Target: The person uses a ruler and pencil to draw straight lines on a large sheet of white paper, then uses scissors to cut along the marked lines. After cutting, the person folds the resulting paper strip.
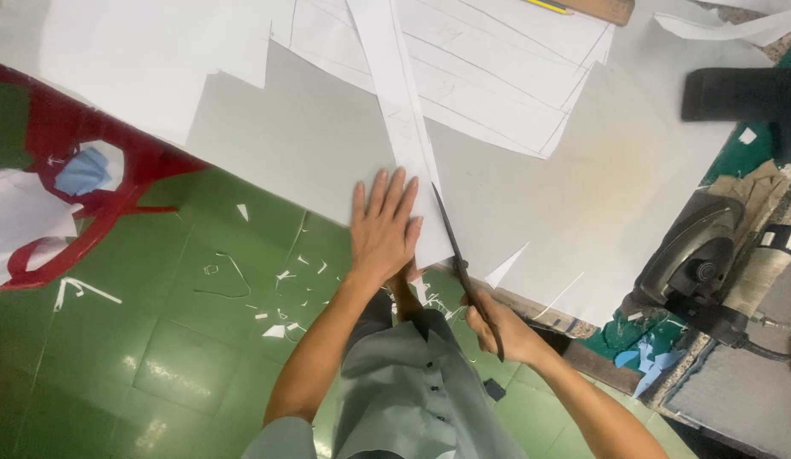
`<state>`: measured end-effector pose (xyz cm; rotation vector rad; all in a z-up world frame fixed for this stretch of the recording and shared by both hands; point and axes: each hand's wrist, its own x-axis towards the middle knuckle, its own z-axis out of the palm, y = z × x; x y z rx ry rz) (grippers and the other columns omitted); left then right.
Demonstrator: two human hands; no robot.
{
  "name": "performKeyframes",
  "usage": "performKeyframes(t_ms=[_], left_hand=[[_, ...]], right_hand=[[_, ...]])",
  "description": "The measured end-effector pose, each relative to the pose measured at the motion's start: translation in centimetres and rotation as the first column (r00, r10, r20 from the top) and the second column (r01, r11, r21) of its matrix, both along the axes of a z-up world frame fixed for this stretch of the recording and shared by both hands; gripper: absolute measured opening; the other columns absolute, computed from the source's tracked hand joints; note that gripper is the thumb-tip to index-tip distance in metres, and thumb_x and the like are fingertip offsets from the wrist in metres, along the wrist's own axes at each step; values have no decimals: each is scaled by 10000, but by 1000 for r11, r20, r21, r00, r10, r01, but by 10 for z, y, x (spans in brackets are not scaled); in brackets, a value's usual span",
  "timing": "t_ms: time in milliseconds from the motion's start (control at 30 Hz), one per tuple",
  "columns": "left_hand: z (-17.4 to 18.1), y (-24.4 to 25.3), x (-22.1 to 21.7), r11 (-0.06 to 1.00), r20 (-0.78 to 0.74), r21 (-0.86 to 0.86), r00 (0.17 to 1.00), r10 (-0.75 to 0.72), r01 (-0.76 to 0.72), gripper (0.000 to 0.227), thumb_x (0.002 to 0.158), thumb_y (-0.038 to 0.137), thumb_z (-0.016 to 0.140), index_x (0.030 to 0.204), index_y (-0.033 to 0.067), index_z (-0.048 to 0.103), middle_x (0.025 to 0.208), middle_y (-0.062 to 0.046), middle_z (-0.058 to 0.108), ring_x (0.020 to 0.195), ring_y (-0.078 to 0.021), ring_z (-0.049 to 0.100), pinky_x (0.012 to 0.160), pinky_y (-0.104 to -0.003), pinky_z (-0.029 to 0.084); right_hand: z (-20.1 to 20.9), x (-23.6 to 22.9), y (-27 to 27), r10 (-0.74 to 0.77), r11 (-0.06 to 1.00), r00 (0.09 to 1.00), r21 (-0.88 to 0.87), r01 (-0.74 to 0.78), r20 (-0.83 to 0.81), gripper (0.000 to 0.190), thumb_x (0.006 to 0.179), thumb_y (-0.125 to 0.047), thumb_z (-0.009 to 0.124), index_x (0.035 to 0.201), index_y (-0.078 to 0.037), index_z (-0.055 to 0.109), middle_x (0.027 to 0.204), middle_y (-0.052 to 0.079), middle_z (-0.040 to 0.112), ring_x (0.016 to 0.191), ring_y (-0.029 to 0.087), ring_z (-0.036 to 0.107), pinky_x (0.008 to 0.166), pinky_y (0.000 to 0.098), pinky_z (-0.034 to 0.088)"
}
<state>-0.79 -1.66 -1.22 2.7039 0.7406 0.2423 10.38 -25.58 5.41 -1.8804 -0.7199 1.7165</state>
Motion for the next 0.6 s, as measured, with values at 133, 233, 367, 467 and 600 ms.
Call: performKeyframes(t_ms=[133, 233, 367, 467, 600], left_hand=[[4, 2, -3, 998, 116, -57, 993, 18, -12, 577, 1052, 346, 437, 1585, 145, 348, 1620, -159, 342, 1523, -339, 262, 1243, -593, 89], [20, 10, 1, 996, -109, 67, 993, -48, 56, 631, 1079, 433, 385, 1603, 99, 272, 1668, -158, 243, 1552, -331, 211, 1264, -561, 151], [14, 10, 6, 994, -194, 54, 978, -83, 95, 670, 1056, 549, 283, 1619, 188, 259, 1687, -114, 187, 1561, -305, 149, 1254, -556, 95], [14, 9, 6, 994, -206, 59, 976, -77, 91, 659, 1056, 550, 270, 1619, 208, 266, 1688, -108, 183, 1561, -302, 148, 1252, -554, 92], [14, 11, 7, 993, -239, 66, 968, -78, 97, 664, 1058, 565, 228, 1623, 215, 247, 1690, -106, 163, 1561, -300, 134, 1251, -555, 98]], right_hand=[[10, -6, -16, 46, 998, 999, -49, -46, 8, 748, 995, -658, 303, 1169, 19, 569, 572, 150, 699, 529, 261, 723, 486, 379, 550], [6, -16, -49, 2, 994, 997, -109, -10, -75, 728, 881, -685, 372, 1247, -83, 558, 675, -13, 500, 493, 125, 506, 469, 294, 427], [-5, -23, -70, 8, 993, 998, -121, -16, -67, 624, 914, -632, 370, 1238, -127, 539, 744, 6, 542, 540, 147, 552, 500, 318, 492], [-6, -24, -62, 46, 993, 997, -107, -52, -56, 609, 939, -604, 342, 1287, -128, 497, 730, -11, 575, 548, 135, 566, 501, 309, 509], [2, -24, -44, 31, 984, 999, -175, -35, -27, 659, 914, -627, 317, 1301, -125, 498, 806, 14, 638, 584, 151, 624, 513, 306, 550]])
